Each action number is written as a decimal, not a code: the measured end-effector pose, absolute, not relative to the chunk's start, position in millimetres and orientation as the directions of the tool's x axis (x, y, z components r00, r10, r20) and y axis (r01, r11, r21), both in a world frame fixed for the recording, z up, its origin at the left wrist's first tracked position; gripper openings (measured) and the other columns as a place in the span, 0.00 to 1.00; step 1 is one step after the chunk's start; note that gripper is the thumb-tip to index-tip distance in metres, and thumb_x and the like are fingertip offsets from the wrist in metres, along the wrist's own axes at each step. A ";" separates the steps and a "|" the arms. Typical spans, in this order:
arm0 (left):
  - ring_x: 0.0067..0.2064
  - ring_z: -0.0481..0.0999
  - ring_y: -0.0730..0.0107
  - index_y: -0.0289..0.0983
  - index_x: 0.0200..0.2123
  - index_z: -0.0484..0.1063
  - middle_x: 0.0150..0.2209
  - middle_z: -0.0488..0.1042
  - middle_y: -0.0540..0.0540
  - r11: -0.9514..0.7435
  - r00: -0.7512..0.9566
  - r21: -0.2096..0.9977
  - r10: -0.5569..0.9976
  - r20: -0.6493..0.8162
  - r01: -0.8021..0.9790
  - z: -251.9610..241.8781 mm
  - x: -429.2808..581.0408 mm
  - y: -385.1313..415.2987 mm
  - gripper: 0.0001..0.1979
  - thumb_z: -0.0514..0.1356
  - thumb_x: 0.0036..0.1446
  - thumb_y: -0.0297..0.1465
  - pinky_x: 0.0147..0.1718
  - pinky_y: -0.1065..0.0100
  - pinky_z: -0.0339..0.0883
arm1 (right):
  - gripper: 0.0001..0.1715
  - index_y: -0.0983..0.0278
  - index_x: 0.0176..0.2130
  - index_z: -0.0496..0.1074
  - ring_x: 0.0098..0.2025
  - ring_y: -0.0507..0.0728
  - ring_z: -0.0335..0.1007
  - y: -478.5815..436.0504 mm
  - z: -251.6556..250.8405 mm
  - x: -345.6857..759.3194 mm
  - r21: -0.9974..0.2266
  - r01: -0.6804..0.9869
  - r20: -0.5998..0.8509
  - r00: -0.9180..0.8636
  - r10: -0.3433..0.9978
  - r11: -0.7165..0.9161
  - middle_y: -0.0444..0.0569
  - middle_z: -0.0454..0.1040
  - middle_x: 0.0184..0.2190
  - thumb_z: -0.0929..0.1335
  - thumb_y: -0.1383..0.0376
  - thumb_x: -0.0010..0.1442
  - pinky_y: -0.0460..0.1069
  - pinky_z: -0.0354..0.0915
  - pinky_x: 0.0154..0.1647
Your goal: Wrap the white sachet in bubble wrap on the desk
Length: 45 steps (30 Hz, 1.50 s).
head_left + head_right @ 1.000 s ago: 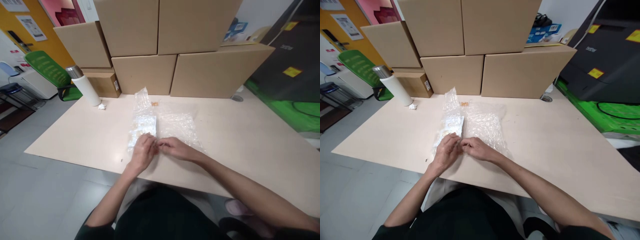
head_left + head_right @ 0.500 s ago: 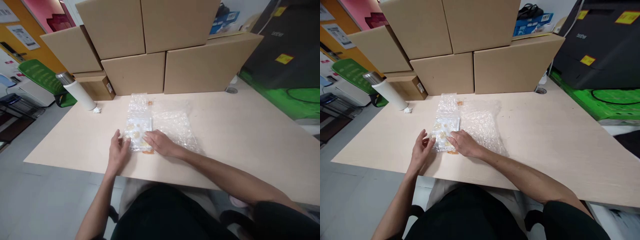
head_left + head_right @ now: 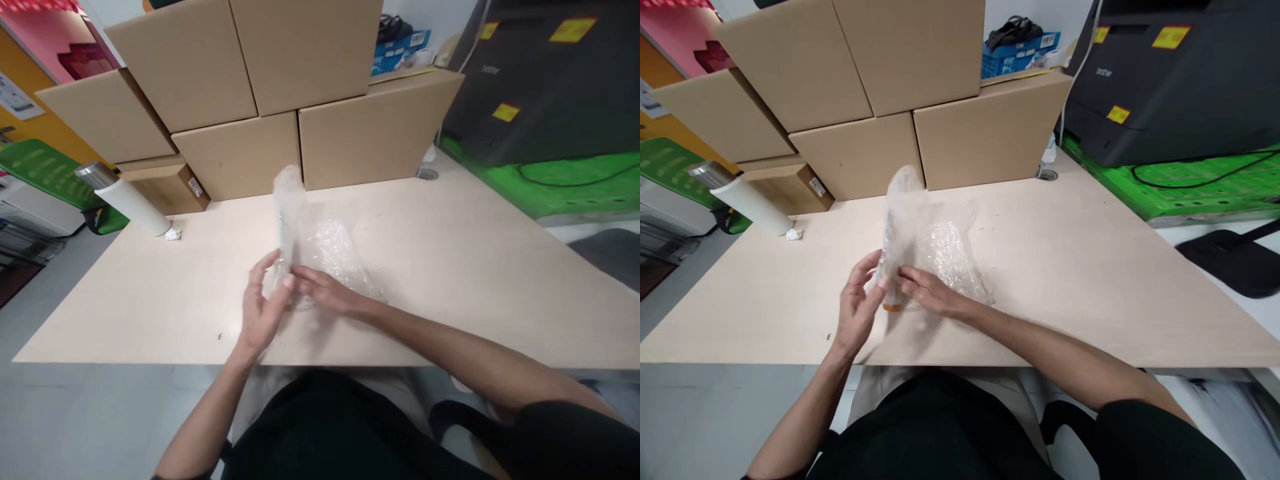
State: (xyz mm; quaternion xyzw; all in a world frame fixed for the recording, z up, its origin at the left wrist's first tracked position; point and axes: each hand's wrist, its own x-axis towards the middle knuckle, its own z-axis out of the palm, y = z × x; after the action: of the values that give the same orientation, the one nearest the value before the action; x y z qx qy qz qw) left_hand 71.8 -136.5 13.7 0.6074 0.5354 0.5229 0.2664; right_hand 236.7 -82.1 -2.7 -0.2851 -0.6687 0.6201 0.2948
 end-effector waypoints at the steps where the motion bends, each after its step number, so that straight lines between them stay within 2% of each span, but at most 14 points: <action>1: 0.63 0.66 0.53 0.43 0.59 0.69 0.61 0.69 0.42 -0.330 -0.031 0.842 0.925 0.379 0.426 13.6 78.9 -134.9 0.24 0.61 0.62 0.42 0.62 0.51 0.57 | 0.22 0.59 0.51 0.72 0.49 0.60 0.71 -83.6 -2.6 244.2 -1.000 -0.017 0.017 -0.658 0.753 0.009 0.49 0.76 0.46 0.64 0.49 0.65 0.57 0.65 0.53; 5: 0.68 0.57 0.50 0.44 0.63 0.66 0.65 0.65 0.43 -0.448 0.301 0.675 0.894 0.332 0.587 7.1 104.1 -127.7 0.25 0.52 0.68 0.46 0.65 0.45 0.48 | 0.18 0.63 0.40 0.74 0.35 0.55 0.68 -91.2 -4.4 277.6 -0.993 0.026 -0.111 -0.585 0.804 -0.118 0.46 0.73 0.32 0.68 0.51 0.60 0.52 0.66 0.40; 10: 0.71 0.48 0.46 0.43 0.67 0.60 0.70 0.57 0.45 -0.420 0.423 0.513 0.898 0.119 0.749 -8.1 123.6 -122.4 0.28 0.45 0.70 0.47 0.65 0.42 0.43 | 0.13 0.63 0.35 0.74 0.32 0.55 0.69 -97.8 -0.4 322.6 -0.966 0.259 -0.139 -0.565 0.813 0.015 0.46 0.73 0.29 0.67 0.56 0.61 0.50 0.65 0.34; 13: 0.72 0.46 0.43 0.40 0.67 0.59 0.71 0.56 0.44 -0.420 0.435 0.454 0.897 0.077 0.786 -14.7 128.7 -120.5 0.30 0.44 0.70 0.48 0.65 0.40 0.41 | 0.14 0.62 0.38 0.76 0.36 0.58 0.72 -90.6 0.1 338.5 -0.902 0.406 -0.021 -0.388 0.922 0.150 0.49 0.77 0.34 0.65 0.57 0.62 0.53 0.67 0.40; 17: 0.72 0.43 0.42 0.39 0.69 0.56 0.71 0.53 0.43 -0.407 0.425 0.437 0.903 0.060 0.802 -21.4 131.4 -119.6 0.30 0.44 0.70 0.46 0.66 0.38 0.38 | 0.18 0.63 0.46 0.75 0.49 0.63 0.73 -72.2 -7.6 335.4 -0.889 0.452 0.005 -0.160 0.987 0.078 0.55 0.77 0.47 0.66 0.56 0.61 0.59 0.66 0.52; 22: 0.73 0.39 0.44 0.38 0.72 0.44 0.72 0.51 0.39 -0.392 0.413 0.498 0.908 0.074 0.773 -27.1 130.5 -120.7 0.35 0.49 0.68 0.45 0.67 0.39 0.35 | 0.22 0.63 0.48 0.74 0.52 0.62 0.73 -60.5 -12.1 306.5 -0.977 0.180 -0.141 -0.167 0.976 -0.111 0.53 0.78 0.47 0.71 0.53 0.57 0.57 0.66 0.56; 28: 0.73 0.44 0.50 0.43 0.71 0.43 0.72 0.50 0.38 -0.373 0.381 0.681 0.913 0.148 0.630 -24.1 123.4 -125.8 0.34 0.51 0.68 0.45 0.68 0.43 0.40 | 0.11 0.64 0.33 0.70 0.30 0.54 0.72 -47.0 -0.6 279.1 -0.902 -0.217 -0.332 -0.208 0.920 -0.374 0.46 0.74 0.26 0.75 0.62 0.55 0.47 0.70 0.30; 32: 0.72 0.50 0.53 0.45 0.67 0.53 0.71 0.53 0.40 -0.373 0.316 0.809 0.917 0.245 0.454 -15.4 109.7 -124.9 0.28 0.53 0.67 0.44 0.68 0.46 0.46 | 0.12 0.65 0.33 0.71 0.27 0.53 0.71 -42.4 -1.3 270.4 -0.854 -0.323 -0.327 -0.277 0.904 -0.408 0.45 0.75 0.25 0.76 0.67 0.51 0.47 0.70 0.28; 35: 0.72 0.49 0.54 0.47 0.66 0.57 0.71 0.52 0.42 -0.324 -0.028 0.854 0.930 0.366 0.408 -3.3 87.6 -115.8 0.29 0.59 0.64 0.43 0.69 0.48 0.45 | 0.16 0.65 0.37 0.74 0.31 0.53 0.75 -47.2 -2.6 270.9 -0.827 -0.395 -0.247 -0.385 0.889 -0.401 0.46 0.78 0.30 0.78 0.65 0.49 0.48 0.73 0.34; 37: 0.72 0.49 0.51 0.48 0.67 0.54 0.72 0.50 0.41 -0.223 -0.253 0.921 0.916 0.311 0.320 6.4 70.4 -107.2 0.35 0.63 0.60 0.45 0.67 0.48 0.49 | 0.18 0.64 0.38 0.75 0.32 0.53 0.76 -52.3 -0.9 274.0 -0.832 -0.395 -0.192 -0.454 0.870 -0.390 0.46 0.80 0.32 0.79 0.63 0.48 0.49 0.74 0.37; 38: 0.71 0.54 0.50 0.47 0.67 0.54 0.70 0.54 0.40 -0.163 -0.271 0.963 0.938 0.219 0.215 11.1 63.0 -103.1 0.36 0.63 0.59 0.46 0.65 0.48 0.55 | 0.18 0.64 0.38 0.76 0.33 0.53 0.76 -54.8 0.5 275.7 -0.835 -0.390 -0.171 -0.486 0.857 -0.388 0.46 0.80 0.33 0.79 0.62 0.47 0.49 0.74 0.38; 41: 0.63 0.68 0.45 0.42 0.64 0.62 0.62 0.68 0.37 0.026 -0.069 0.993 0.997 -0.034 -0.114 22.4 51.7 -94.5 0.35 0.63 0.57 0.49 0.57 0.50 0.68 | 0.21 0.64 0.40 0.77 0.34 0.53 0.77 -60.4 4.7 279.6 -0.835 -0.379 -0.131 -0.568 0.813 -0.399 0.46 0.81 0.34 0.80 0.61 0.46 0.50 0.74 0.40; 43: 0.61 0.70 0.46 0.42 0.65 0.61 0.60 0.70 0.37 0.025 -0.022 0.984 0.999 -0.029 -0.174 27.1 53.3 -91.7 0.35 0.62 0.58 0.49 0.56 0.50 0.69 | 0.22 0.64 0.40 0.77 0.36 0.54 0.78 -62.5 6.3 281.2 -0.840 -0.362 -0.126 -0.594 0.795 -0.404 0.46 0.81 0.34 0.80 0.61 0.45 0.49 0.74 0.41; 45: 0.65 0.65 0.48 0.48 0.69 0.51 0.65 0.64 0.40 -0.122 -0.157 0.991 0.981 0.113 -0.048 31.2 57.4 -89.6 0.40 0.62 0.58 0.48 0.59 0.49 0.65 | 0.22 0.63 0.40 0.77 0.36 0.54 0.78 -63.5 7.4 283.3 -0.853 -0.341 -0.129 -0.597 0.792 -0.396 0.45 0.81 0.34 0.80 0.61 0.44 0.49 0.73 0.40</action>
State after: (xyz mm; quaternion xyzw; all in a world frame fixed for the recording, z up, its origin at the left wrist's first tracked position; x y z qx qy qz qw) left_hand 57.4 -89.6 31.2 0.4742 0.4920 0.5798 0.4438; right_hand 283.3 -63.5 7.4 -0.2703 -0.4171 0.7904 0.3581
